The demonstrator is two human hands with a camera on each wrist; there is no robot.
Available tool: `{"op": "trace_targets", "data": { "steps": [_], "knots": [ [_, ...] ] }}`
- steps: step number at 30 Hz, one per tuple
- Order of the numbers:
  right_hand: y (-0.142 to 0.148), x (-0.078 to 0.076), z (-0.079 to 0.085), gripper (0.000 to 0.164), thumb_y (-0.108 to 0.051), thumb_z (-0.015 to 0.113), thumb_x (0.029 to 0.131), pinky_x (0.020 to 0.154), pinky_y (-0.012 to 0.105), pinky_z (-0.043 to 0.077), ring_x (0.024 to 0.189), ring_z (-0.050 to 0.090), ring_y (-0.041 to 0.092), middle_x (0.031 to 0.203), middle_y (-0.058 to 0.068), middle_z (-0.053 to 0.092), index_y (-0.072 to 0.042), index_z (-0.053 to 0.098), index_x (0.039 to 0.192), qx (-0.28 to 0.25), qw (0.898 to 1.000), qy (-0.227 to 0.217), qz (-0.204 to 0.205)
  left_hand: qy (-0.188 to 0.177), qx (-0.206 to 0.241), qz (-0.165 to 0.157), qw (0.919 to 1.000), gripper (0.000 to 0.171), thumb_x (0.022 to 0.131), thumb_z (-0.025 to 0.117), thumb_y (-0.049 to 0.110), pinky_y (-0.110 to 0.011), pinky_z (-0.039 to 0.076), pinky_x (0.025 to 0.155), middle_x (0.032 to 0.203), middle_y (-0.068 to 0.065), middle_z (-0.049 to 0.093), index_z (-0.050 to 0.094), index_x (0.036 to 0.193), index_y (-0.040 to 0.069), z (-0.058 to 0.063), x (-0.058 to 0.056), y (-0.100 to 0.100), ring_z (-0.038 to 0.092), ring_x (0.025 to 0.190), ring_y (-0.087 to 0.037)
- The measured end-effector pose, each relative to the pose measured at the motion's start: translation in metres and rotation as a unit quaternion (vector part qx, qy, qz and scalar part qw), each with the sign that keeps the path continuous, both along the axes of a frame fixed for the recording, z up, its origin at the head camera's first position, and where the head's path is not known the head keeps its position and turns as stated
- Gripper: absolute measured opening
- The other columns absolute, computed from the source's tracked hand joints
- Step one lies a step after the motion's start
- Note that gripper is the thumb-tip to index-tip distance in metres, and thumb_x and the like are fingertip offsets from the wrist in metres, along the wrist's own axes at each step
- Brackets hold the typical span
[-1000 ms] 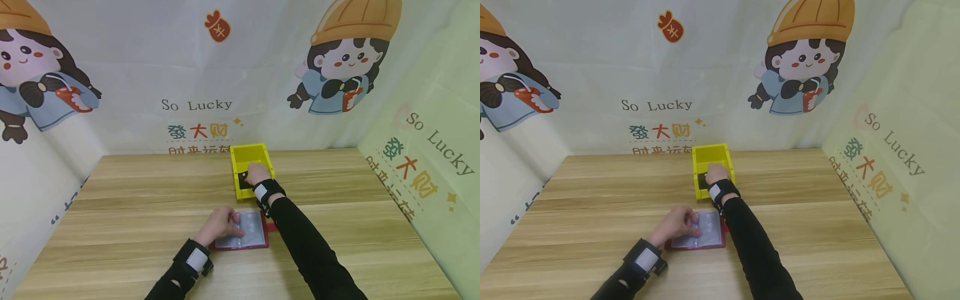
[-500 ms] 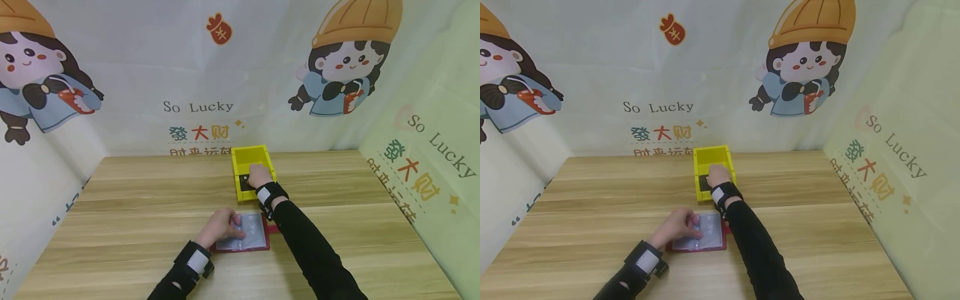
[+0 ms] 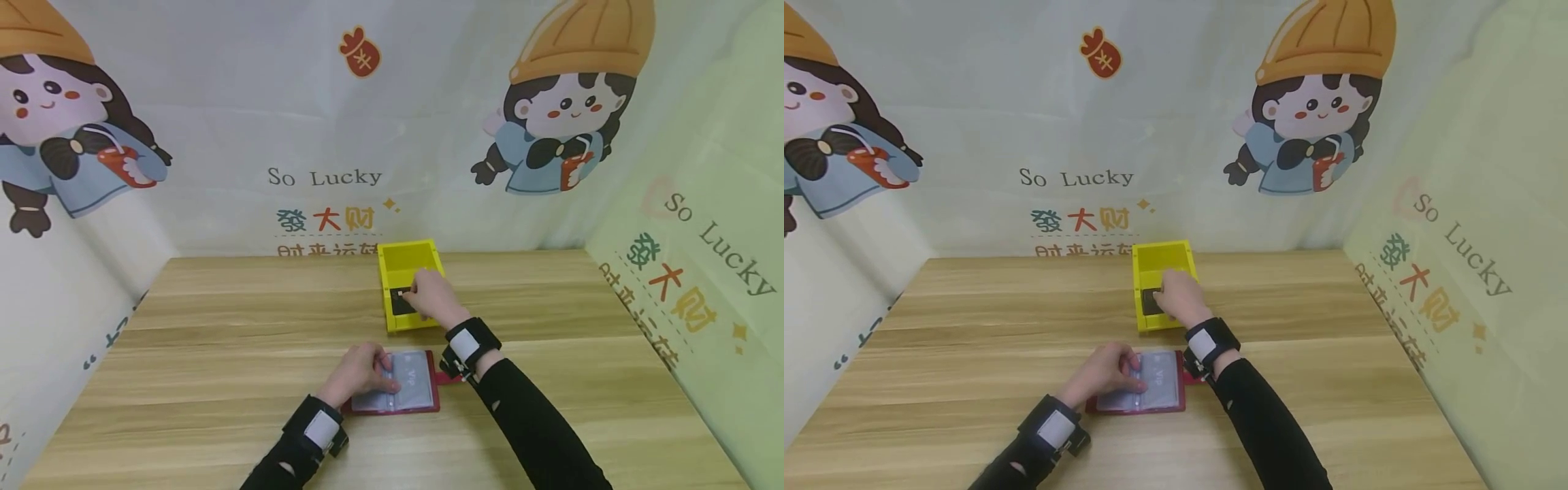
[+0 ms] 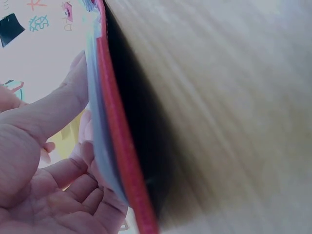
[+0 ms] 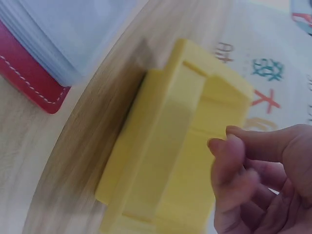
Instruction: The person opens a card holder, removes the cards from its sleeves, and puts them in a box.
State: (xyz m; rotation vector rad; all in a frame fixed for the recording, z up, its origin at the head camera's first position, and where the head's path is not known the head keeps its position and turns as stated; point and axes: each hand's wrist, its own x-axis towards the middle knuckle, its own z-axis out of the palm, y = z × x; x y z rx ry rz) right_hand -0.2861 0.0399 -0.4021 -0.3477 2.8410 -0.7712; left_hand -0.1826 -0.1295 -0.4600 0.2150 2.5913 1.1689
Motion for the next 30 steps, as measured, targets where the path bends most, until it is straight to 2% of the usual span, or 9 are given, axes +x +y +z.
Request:
{"op": "trace_targets", "data": {
  "steps": [5,11,15,18,22,25,30],
  "knots": [
    [0.015,0.017,0.002,0.033,-0.020,0.068,0.104,0.046,0.021,0.037,0.049,0.055,0.012,0.056,-0.001,0.054,0.000,0.074,0.079,-0.048,0.999,-0.003,-0.008,0.000,-0.003,-0.001,1.0000,0.031,0.075,0.094,0.007,-0.026,0.035,0.061,0.073,-0.003,0.052,0.066,0.087,0.004,0.000,0.001,0.001,0.047,0.067,-0.016],
    [0.025,0.036,0.003,0.029,-0.021,0.070,0.102,0.049,0.022,0.036,0.051,0.050,0.012,0.058,-0.001,0.055,0.000,0.077,0.084,-0.053,0.999,0.004,-0.005,0.000,-0.001,0.002,1.0000,0.031,0.075,0.095,0.008,-0.027,0.036,0.062,0.074,-0.003,0.053,0.067,0.088,0.005,-0.003,0.000,0.000,0.048,0.068,-0.016],
    [0.030,0.049,-0.003,0.025,-0.020,0.071,0.100,0.049,0.022,0.035,0.052,0.049,0.011,0.059,-0.001,0.054,0.000,0.078,0.087,-0.052,0.999,0.014,0.003,-0.002,-0.001,0.003,1.0000,0.031,0.075,0.095,0.008,-0.027,0.036,0.062,0.074,-0.003,0.053,0.066,0.088,0.005,-0.003,0.000,0.001,0.048,0.068,-0.016],
    [0.034,0.057,-0.011,0.022,-0.018,0.072,0.100,0.049,0.022,0.036,0.052,0.049,0.011,0.060,0.001,0.058,0.000,0.079,0.091,-0.054,0.998,0.008,0.019,-0.001,0.000,0.001,1.0000,0.031,0.075,0.095,0.008,-0.027,0.036,0.062,0.074,-0.003,0.053,0.066,0.088,0.004,-0.003,0.000,0.001,0.048,0.068,-0.016],
    [0.038,0.062,-0.026,0.017,-0.016,0.073,0.099,0.058,0.024,0.045,0.064,0.057,0.012,0.078,0.006,0.071,0.000,0.079,0.102,-0.050,0.997,-0.006,0.052,0.002,-0.002,0.000,1.0000,0.031,0.075,0.095,0.008,-0.026,0.036,0.061,0.074,-0.003,0.053,0.066,0.088,0.005,-0.004,-0.001,0.001,0.048,0.067,-0.015],
    [0.040,0.064,-0.036,0.019,-0.014,0.074,0.098,0.067,0.025,0.048,0.074,0.058,0.013,0.091,0.007,0.073,0.001,0.076,0.110,-0.051,0.996,-0.010,0.074,0.001,-0.005,0.001,1.0000,0.031,0.075,0.095,0.008,-0.026,0.036,0.061,0.074,-0.002,0.053,0.066,0.087,0.005,-0.004,-0.002,0.002,0.048,0.067,-0.015],
    [0.046,0.064,-0.053,0.029,-0.014,0.073,0.098,0.061,0.025,0.043,0.067,0.053,0.011,0.081,0.003,0.064,0.004,0.072,0.120,-0.075,0.991,-0.010,0.109,-0.002,-0.004,0.001,1.0000,0.031,0.075,0.094,0.007,-0.026,0.036,0.061,0.074,-0.002,0.052,0.066,0.087,0.006,-0.005,-0.002,0.001,0.048,0.067,-0.016]
  ]
}}
